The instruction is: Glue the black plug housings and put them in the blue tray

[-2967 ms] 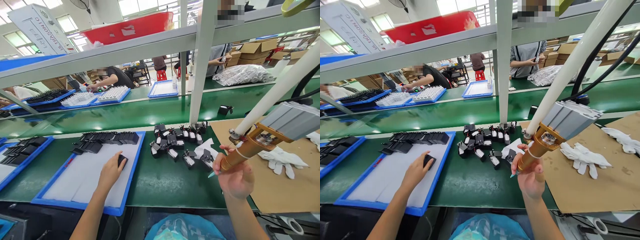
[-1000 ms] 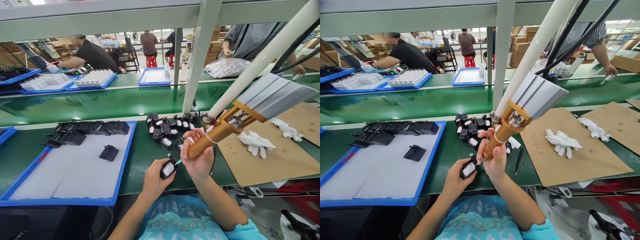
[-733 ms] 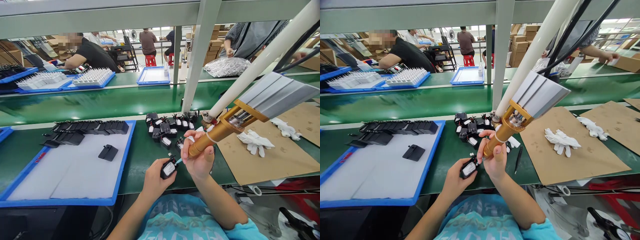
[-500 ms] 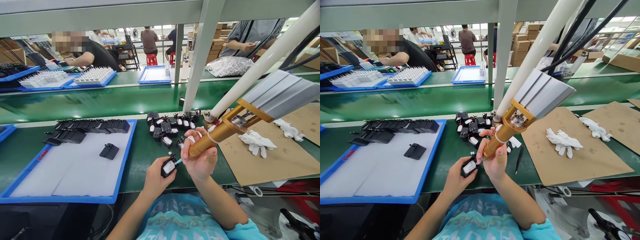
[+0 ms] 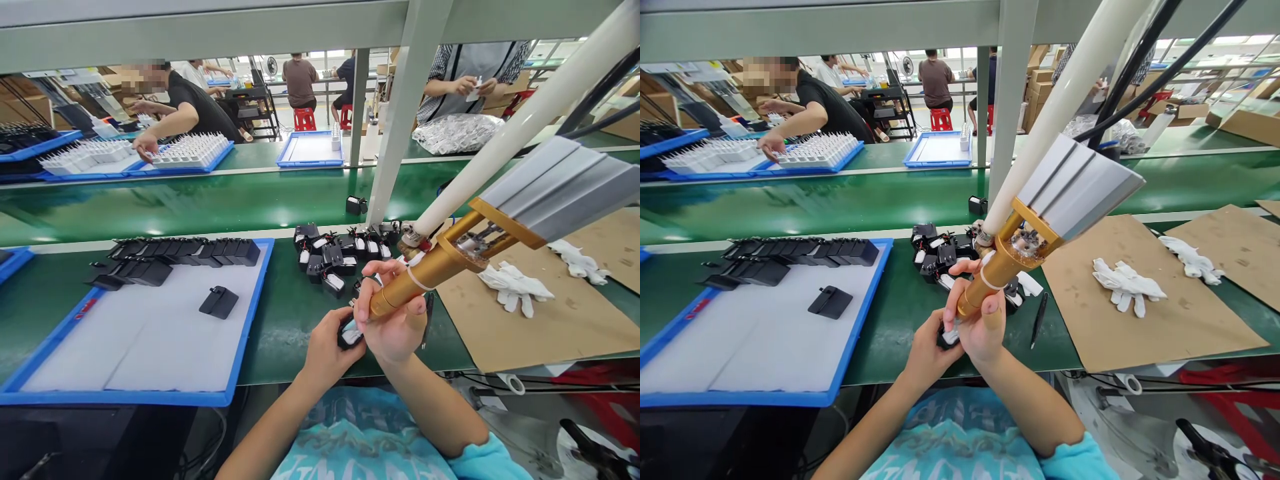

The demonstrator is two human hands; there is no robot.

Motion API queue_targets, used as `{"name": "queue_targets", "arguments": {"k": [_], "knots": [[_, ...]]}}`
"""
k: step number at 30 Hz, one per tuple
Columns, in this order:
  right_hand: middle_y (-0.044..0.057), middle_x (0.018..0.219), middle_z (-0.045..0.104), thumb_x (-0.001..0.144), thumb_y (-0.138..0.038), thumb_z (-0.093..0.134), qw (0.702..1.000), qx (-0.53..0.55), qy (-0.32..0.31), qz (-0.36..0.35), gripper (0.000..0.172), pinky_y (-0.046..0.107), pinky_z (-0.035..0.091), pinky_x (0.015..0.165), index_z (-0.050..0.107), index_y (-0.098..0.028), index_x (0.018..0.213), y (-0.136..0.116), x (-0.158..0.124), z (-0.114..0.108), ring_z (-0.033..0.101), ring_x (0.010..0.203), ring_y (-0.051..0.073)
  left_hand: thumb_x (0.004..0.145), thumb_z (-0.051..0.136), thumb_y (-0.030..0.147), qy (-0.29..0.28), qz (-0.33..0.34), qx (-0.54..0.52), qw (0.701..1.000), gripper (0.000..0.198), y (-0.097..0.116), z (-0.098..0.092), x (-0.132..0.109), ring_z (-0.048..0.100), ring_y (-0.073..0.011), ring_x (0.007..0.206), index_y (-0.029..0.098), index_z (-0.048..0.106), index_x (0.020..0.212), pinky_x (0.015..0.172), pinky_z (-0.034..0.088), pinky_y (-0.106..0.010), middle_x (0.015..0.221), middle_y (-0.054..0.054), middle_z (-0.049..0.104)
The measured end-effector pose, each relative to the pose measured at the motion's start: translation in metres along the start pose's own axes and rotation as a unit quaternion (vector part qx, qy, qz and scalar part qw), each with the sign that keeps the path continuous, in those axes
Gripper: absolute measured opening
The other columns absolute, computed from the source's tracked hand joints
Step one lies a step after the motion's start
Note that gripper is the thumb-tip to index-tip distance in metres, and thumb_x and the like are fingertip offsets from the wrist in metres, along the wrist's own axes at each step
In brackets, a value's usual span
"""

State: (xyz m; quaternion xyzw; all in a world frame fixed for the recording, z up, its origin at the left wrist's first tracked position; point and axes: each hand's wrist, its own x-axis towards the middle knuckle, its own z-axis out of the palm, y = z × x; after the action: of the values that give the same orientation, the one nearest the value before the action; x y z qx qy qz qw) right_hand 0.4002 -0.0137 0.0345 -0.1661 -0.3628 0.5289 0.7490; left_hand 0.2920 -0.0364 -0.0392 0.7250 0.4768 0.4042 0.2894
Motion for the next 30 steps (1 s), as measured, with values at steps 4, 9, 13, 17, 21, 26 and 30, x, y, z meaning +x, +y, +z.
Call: {"name": "queue_targets", "arguments": {"k": [4, 9, 13, 17, 21, 26, 30], "knots": [[0.001, 0.097, 0.054, 0.079, -0.059, 0.056, 1.0, -0.002, 0.0, -0.005, 0.035, 0.018, 0.037, 0.028, 0.055, -0.027, 0.093, 0.0, 0.0, 0.0, 0.048, 0.043, 0.006, 0.071, 0.065, 0.021, 0.006, 0.016, -0.001, 1.0, 0.032, 0.001, 0.0, 0.0, 0.065, -0.0171, 0.08, 0.02, 0.056, 0.102, 0.071, 0.051, -0.027, 0.093, -0.003, 0.068], [0.002, 0.102, 0.054, 0.08, -0.063, 0.052, 1.0, 0.024, 0.0, -0.006, 0.045, 0.02, 0.037, 0.028, 0.055, -0.029, 0.11, 0.0, 0.0, 0.0, 0.048, 0.044, 0.006, 0.074, 0.064, 0.022, -0.017, 0.007, 0.027, 0.999, 0.032, -0.002, -0.003, -0.002, 0.066, -0.0171, 0.08, 0.02, 0.056, 0.105, 0.071, 0.051, -0.026, 0.093, -0.002, 0.069], [0.002, 0.107, 0.054, 0.081, -0.064, 0.048, 1.0, 0.023, 0.016, -0.013, 0.046, 0.02, 0.036, 0.027, 0.055, -0.03, 0.11, -0.002, 0.001, -0.002, 0.05, 0.045, 0.007, 0.079, 0.061, 0.027, -0.079, -0.005, 0.108, 0.991, 0.031, -0.017, -0.013, -0.002, 0.066, -0.0184, 0.082, 0.021, 0.055, 0.109, 0.072, 0.05, -0.029, 0.094, -0.002, 0.069], [0.002, 0.104, 0.056, 0.082, -0.065, 0.044, 0.999, -0.014, 0.034, -0.01, 0.045, 0.021, 0.035, 0.027, 0.054, -0.032, 0.111, -0.005, 0.001, -0.01, 0.048, 0.044, 0.007, 0.079, 0.061, 0.027, -0.143, -0.022, 0.163, 0.976, 0.034, -0.032, -0.029, -0.001, 0.065, -0.0208, 0.09, 0.021, 0.056, 0.113, 0.079, 0.051, -0.033, 0.101, -0.004, 0.067], [0.002, 0.105, 0.054, 0.083, -0.063, 0.041, 0.998, -0.031, 0.048, -0.02, 0.043, 0.021, 0.034, 0.027, 0.056, -0.032, 0.108, -0.009, 0.001, -0.019, 0.049, 0.044, 0.007, 0.079, 0.065, 0.038, -0.169, -0.067, 0.086, 0.98, 0.054, -0.03, -0.039, 0.006, 0.059, -0.0227, 0.113, 0.025, 0.048, 0.129, 0.095, 0.048, -0.037, 0.128, -0.007, 0.059], [0.002, 0.106, 0.053, 0.084, -0.062, 0.04, 0.997, -0.045, 0.057, -0.027, 0.04, 0.021, 0.035, 0.028, 0.057, -0.03, 0.102, -0.011, 0.002, -0.026, 0.049, 0.045, 0.007, 0.088, 0.053, 0.035, -0.147, -0.112, -0.041, 0.982, 0.037, -0.021, -0.025, 0.017, 0.063, -0.0196, 0.108, 0.026, 0.052, 0.123, 0.096, 0.048, -0.034, 0.117, -0.003, 0.067], [0.002, 0.106, 0.053, 0.084, -0.063, 0.04, 0.997, -0.047, 0.056, -0.02, 0.04, 0.021, 0.034, 0.027, 0.055, -0.029, 0.098, -0.012, 0.002, -0.03, 0.049, 0.045, 0.007, 0.079, 0.053, 0.019, -0.062, -0.094, 0.004, 0.994, 0.022, -0.028, -0.01, 0.016, 0.068, -0.0146, 0.079, 0.023, 0.061, 0.098, 0.076, 0.052, -0.026, 0.094, 0.001, 0.072]]}}
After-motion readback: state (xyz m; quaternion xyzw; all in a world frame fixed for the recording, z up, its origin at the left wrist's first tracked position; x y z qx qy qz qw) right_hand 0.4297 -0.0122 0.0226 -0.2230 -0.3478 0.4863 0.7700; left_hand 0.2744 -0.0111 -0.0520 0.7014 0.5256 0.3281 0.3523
